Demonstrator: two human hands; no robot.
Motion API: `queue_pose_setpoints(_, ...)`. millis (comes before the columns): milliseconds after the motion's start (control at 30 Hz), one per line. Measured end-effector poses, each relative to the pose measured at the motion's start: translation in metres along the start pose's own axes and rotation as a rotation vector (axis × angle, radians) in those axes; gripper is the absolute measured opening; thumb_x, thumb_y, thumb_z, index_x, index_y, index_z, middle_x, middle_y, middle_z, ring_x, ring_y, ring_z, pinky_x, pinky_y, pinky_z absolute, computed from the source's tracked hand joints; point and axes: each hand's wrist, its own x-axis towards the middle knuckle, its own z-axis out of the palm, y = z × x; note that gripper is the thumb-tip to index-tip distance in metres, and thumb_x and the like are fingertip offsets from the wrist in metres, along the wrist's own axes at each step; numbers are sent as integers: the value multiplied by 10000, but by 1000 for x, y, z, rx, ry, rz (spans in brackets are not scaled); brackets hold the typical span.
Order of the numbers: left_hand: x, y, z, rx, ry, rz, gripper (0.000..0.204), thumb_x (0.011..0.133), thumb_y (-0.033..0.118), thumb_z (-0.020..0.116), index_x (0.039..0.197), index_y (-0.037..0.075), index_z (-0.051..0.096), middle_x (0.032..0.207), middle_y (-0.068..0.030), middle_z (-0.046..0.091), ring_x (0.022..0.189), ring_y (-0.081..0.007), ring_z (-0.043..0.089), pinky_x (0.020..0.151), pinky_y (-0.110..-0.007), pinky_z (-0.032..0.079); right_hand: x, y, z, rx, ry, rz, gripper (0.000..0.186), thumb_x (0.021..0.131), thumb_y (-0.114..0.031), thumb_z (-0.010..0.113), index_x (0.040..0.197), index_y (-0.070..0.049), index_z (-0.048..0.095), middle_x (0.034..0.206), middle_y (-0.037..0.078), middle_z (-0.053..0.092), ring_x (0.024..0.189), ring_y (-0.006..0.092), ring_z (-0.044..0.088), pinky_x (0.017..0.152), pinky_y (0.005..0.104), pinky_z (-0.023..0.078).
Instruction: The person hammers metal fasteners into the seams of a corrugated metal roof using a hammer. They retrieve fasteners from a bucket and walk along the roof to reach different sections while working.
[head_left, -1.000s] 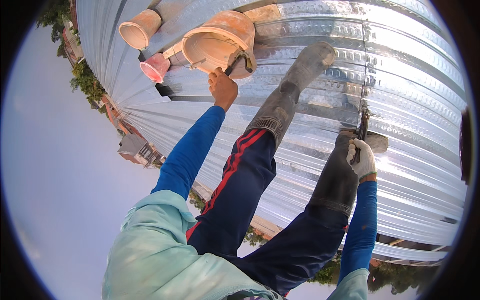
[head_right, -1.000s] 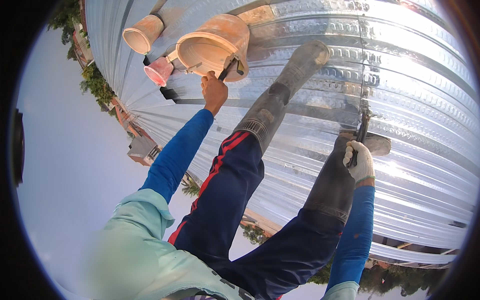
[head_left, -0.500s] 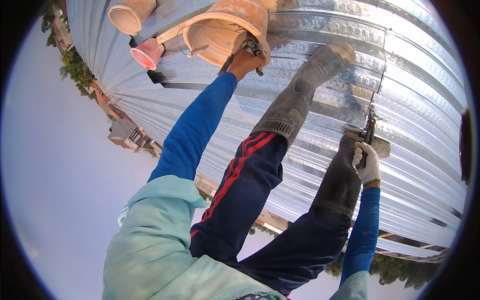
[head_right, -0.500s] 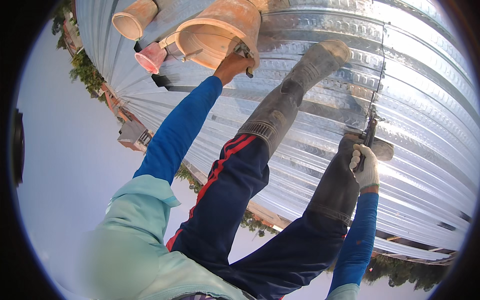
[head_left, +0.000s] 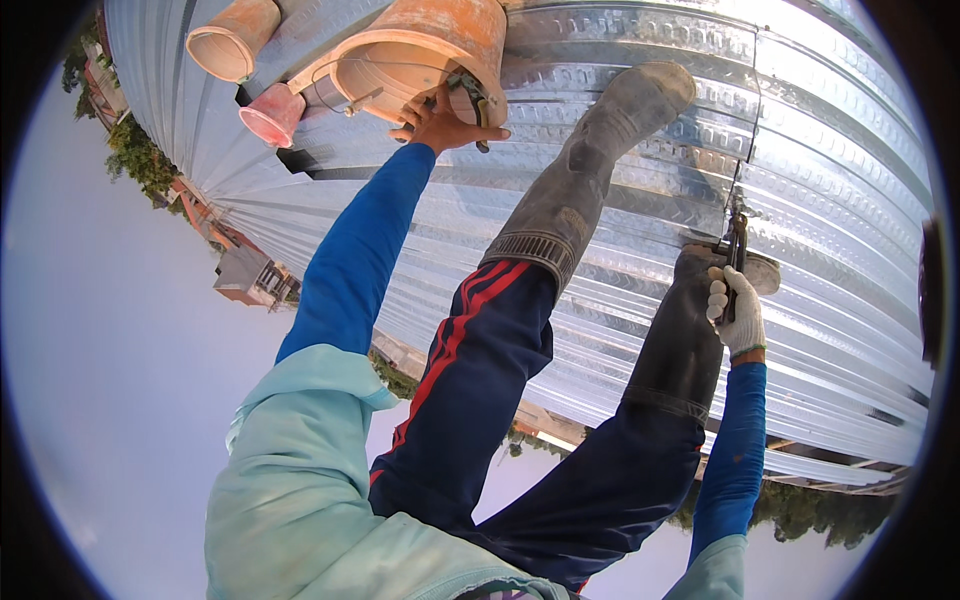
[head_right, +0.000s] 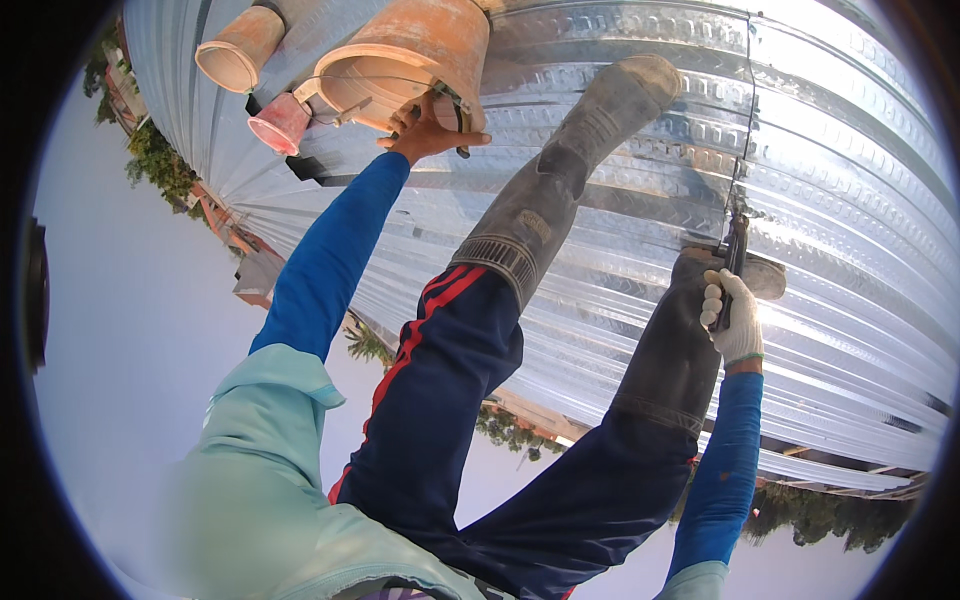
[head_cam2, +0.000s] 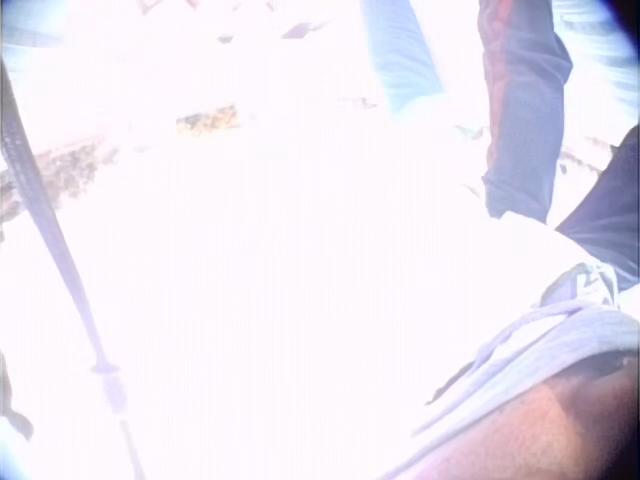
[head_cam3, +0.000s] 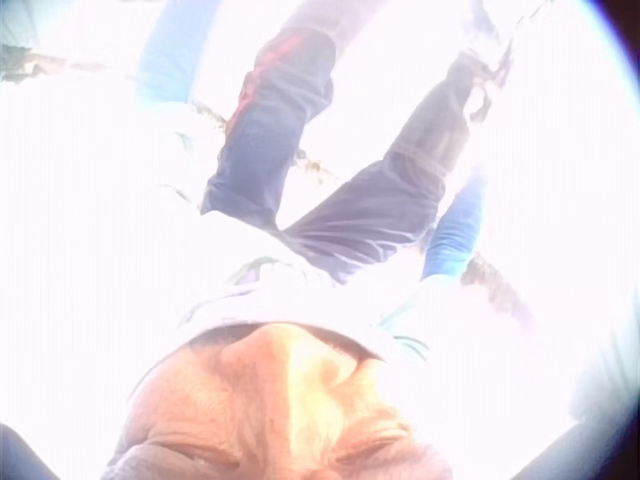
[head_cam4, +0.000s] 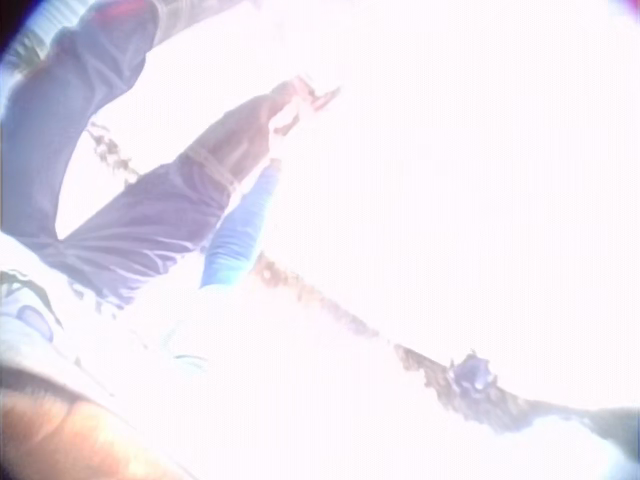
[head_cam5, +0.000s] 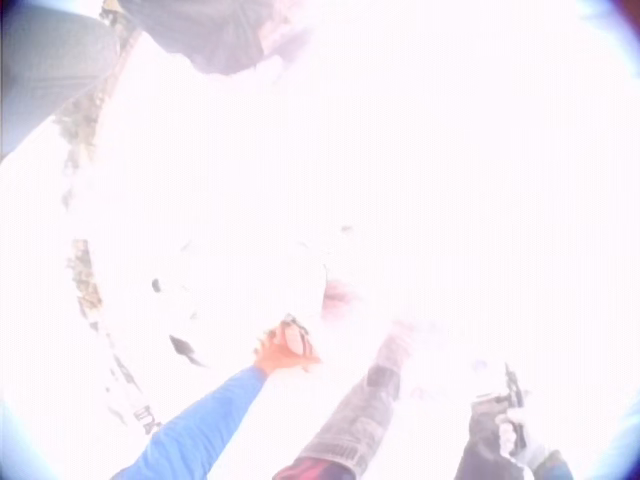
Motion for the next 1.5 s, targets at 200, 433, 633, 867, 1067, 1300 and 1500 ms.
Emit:
queue_pose_setpoints(200,17,0,-17,25,-98,21,1628,518,670,911,1670,58,-64,1593,-418,187,1505,-539,210,1215,-543,262,-7,0,1,116,-11,2,501,1040,-514,631,1172,-31,656,725,-51,535,533,37,461,436,207,400)
queue_pose_setpoints(433,-20,8,-7,-12,117,-23,1173,587,438,866,1531,64,277,1427,-341,432,1369,-508,429,1134,-562,364,8,-10,-3,41,-15,58,276,1046,-333,642,1025,-58,635,772,9,628,578,93,588,478,242,501)
queue_pose_setpoints(633,-149,-32,-20,57,83,97,825,670,213,805,1364,4,410,1257,-221,540,1078,-464,657,891,-535,572,1,-8,-25,92,-53,60,265,1049,-303,633,1048,-39,654,756,-5,618,559,70,556,460,227,475)
queue_pose_setpoints(867,-308,-2,-68,141,291,561,937,621,192,826,1437,-35,424,1196,-205,559,1044,-429,654,814,-495,576,4,-3,-19,107,-113,-9,284,1058,-293,624,1054,-9,639,765,-2,603,558,75,539,458,223,455)
queue_pose_setpoints(1067,-308,191,-54,382,142,900,937,581,165,839,1427,2,470,1206,-164,591,983,-382,666,772,-450,587,-7,-7,-33,116,-52,-29,264,1052,-270,629,1028,-7,629,737,16,597,543,85,532,449,225,464)
queue_pose_setpoints(1300,-204,288,69,733,246,1169,810,666,68,843,1423,43,556,1265,-116,595,1117,-314,650,852,-402,558,1,-11,-43,113,-176,-28,262,1051,-278,630,998,-22,611,749,20,592,549,88,528,445,233,455)
queue_pose_setpoints(1500,-163,335,101,824,380,1249,720,750,78,847,1421,79,583,1276,-65,617,1183,-266,629,909,-393,536,-9,-27,-56,56,-177,22,349,1068,-326,606,1054,21,638,715,-14,589,519,66,520,434,201,450)
